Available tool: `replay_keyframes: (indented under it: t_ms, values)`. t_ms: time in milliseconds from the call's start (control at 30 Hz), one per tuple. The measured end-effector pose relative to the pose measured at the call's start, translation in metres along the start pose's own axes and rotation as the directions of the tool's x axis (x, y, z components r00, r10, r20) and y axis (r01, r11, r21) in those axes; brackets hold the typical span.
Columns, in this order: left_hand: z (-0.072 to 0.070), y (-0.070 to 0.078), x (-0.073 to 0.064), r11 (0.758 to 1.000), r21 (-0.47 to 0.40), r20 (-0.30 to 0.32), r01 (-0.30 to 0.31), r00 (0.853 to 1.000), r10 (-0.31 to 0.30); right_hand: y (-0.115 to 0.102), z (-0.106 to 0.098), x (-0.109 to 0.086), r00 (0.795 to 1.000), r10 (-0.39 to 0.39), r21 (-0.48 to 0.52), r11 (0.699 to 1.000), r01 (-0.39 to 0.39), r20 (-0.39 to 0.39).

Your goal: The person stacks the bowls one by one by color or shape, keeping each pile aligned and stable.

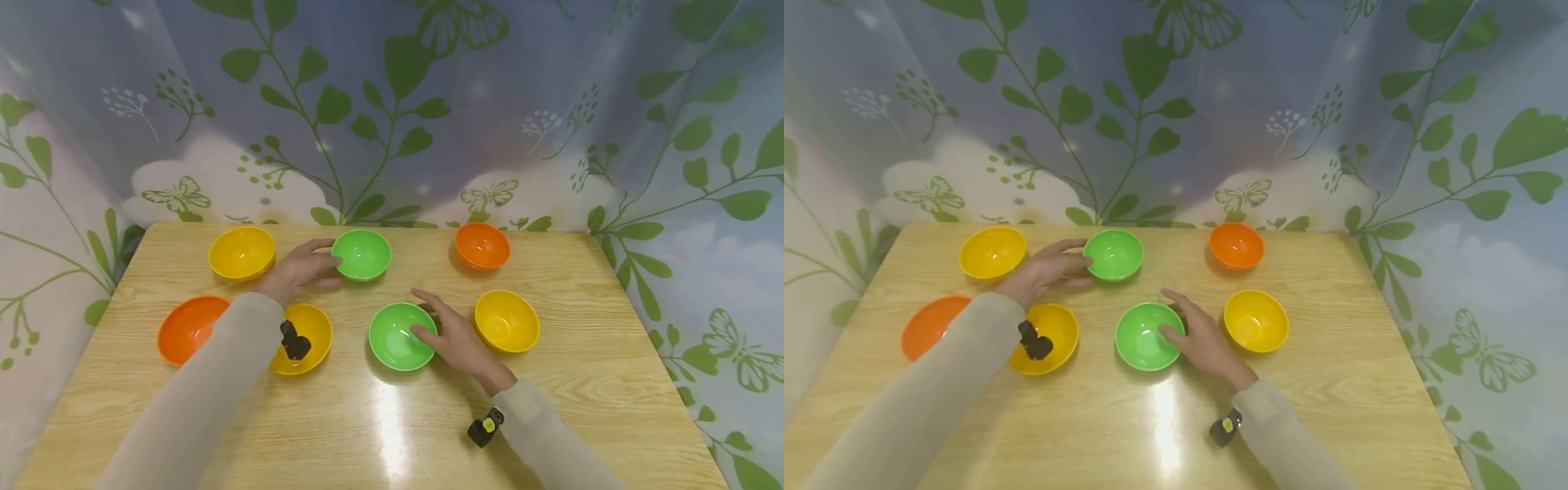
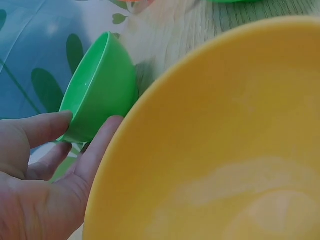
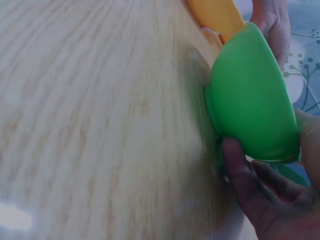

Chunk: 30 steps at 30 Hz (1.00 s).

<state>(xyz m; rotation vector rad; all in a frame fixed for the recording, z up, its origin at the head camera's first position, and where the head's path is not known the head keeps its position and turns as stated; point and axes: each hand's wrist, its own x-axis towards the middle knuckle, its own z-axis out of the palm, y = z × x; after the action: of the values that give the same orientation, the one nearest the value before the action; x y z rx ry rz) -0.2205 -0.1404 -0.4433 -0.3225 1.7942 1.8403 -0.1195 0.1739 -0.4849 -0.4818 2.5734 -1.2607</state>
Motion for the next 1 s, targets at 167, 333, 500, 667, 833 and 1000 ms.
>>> replay_keyframes:
  t_ms: [167, 333, 500, 667, 833, 1000]
  values:
    - [0.002, -0.002, 0.002, 0.998, -0.069, -0.004, 0.010, 1.000, -0.010, 0.003, 0.001, -0.002, 1.000, -0.027, 0.012, 1.000, 0.027, 0.001]
    - [0.005, -0.004, 0.004, 0.994, -0.111, -0.029, 0.013, 0.999, -0.016, 0.006, 0.002, -0.003, 0.999, -0.043, 0.036, 0.998, 0.043, 0.008]
    - [0.009, -0.005, 0.005, 0.992, -0.125, -0.052, 0.007, 0.999, -0.013, 0.007, 0.002, -0.005, 0.999, -0.037, 0.071, 0.997, 0.036, 0.015]
    - [0.012, -0.007, 0.005, 0.992, -0.130, -0.075, -0.003, 0.997, -0.006, 0.007, 0.002, -0.008, 1.000, -0.018, 0.096, 0.995, 0.017, 0.014]
    - [0.011, -0.008, 0.004, 0.988, -0.157, -0.088, -0.006, 0.996, -0.008, 0.008, 0.002, -0.011, 1.000, -0.002, 0.129, 0.992, -0.002, 0.029]
    - [0.008, -0.006, 0.002, 0.989, -0.151, -0.088, -0.010, 0.996, -0.004, 0.010, 0.002, -0.011, 0.999, -0.007, 0.169, 0.986, 0.000, 0.039]
